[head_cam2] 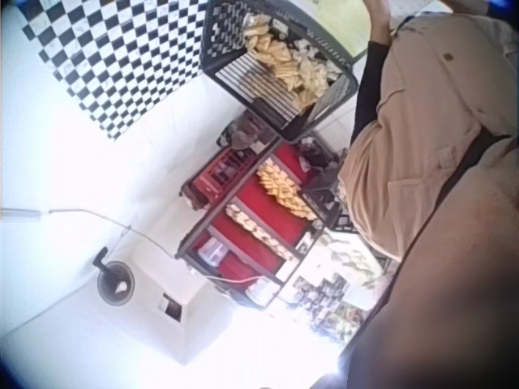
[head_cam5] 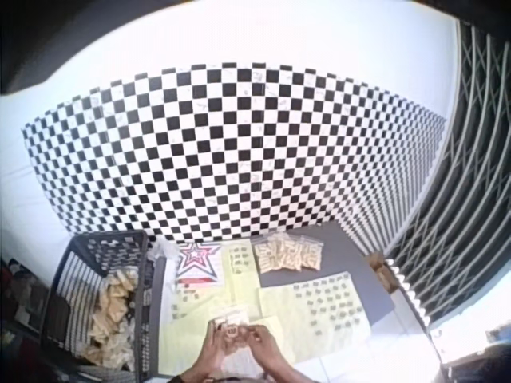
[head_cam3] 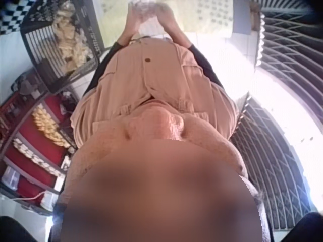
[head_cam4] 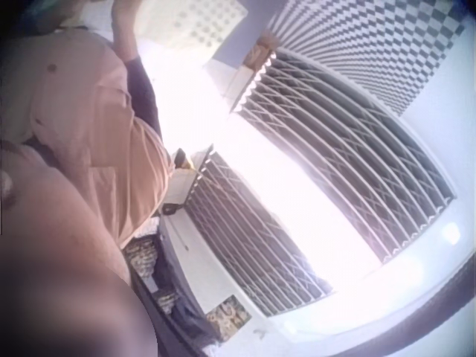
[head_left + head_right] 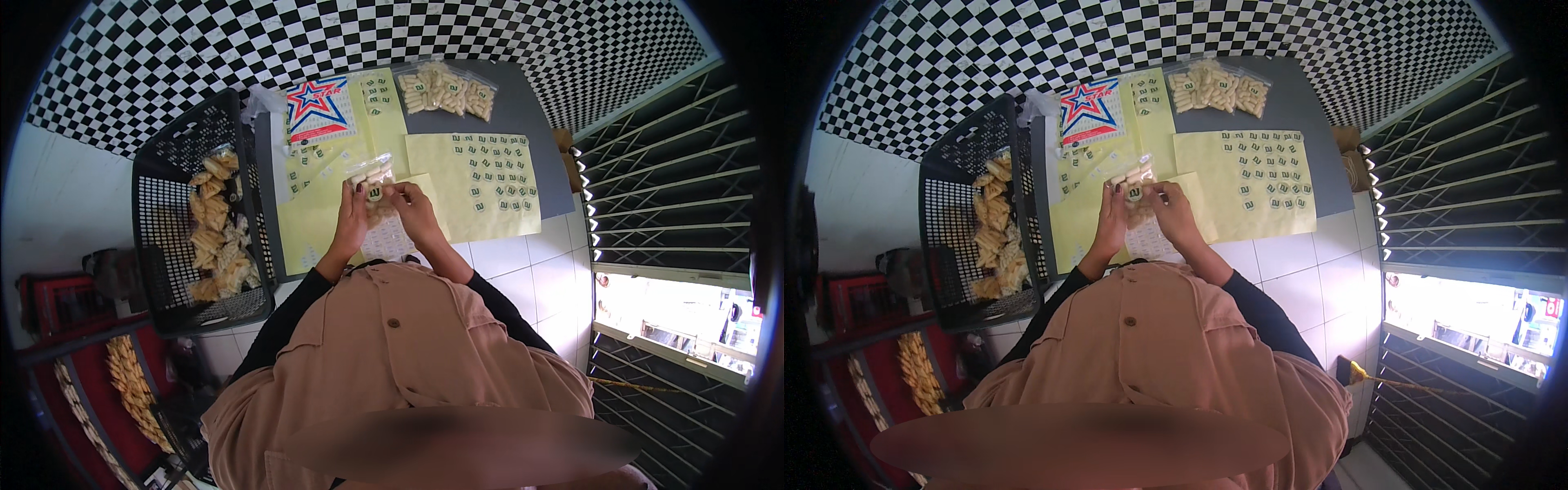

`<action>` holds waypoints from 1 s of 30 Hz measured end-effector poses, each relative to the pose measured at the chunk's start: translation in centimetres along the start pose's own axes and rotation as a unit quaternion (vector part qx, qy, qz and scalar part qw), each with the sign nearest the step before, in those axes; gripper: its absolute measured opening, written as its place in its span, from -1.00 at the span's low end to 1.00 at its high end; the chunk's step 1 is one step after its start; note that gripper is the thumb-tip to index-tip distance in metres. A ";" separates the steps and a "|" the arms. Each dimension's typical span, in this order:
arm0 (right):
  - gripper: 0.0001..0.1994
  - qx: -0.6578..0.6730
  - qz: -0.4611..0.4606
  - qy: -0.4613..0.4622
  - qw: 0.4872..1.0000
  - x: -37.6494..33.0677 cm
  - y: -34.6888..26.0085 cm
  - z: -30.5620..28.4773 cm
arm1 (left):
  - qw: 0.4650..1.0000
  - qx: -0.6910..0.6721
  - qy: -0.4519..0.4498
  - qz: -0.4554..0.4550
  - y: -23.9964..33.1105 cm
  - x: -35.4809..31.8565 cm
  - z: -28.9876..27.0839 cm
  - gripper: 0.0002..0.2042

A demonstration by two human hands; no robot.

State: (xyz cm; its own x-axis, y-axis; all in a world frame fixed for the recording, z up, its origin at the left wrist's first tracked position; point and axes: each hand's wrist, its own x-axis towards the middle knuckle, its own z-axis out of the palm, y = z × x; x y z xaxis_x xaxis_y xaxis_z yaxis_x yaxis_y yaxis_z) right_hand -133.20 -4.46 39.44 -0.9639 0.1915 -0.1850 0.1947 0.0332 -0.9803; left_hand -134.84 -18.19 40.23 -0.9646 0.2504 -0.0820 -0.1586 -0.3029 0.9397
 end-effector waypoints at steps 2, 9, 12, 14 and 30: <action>-0.70 -0.072 -0.036 0.020 0.997 -0.5 -0.9 0.1 | 0.999 0.041 0.007 0.034 1.0 -0.1 0.3 -0.70; -0.74 -0.130 -0.086 0.010 0.988 -0.2 -1.0 0.1 | 0.983 0.146 0.015 0.108 0.0 0.7 -0.2 -0.71; -0.77 -0.136 -0.079 0.015 0.987 -0.3 -1.0 -0.2 | 0.981 0.178 0.028 0.078 -0.9 0.8 -0.9 -0.73; -0.79 -0.112 -0.094 0.010 0.989 -0.2 -0.9 -0.5 | 0.982 0.172 0.046 0.061 -1.4 1.0 -1.1 -0.74; -0.78 -0.137 -0.109 0.034 0.984 0.0 -0.6 -2.1 | 0.989 0.135 0.008 0.053 -1.0 0.8 0.5 -0.66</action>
State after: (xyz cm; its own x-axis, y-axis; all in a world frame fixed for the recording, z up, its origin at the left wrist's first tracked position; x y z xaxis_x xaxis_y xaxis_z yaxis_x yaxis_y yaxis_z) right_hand -132.96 -2.38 40.19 -0.9757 0.2151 0.0421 0.0350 0.3426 -0.9388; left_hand -135.33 -17.28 39.41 -0.9765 0.2145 0.0185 0.0039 -0.0685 0.9976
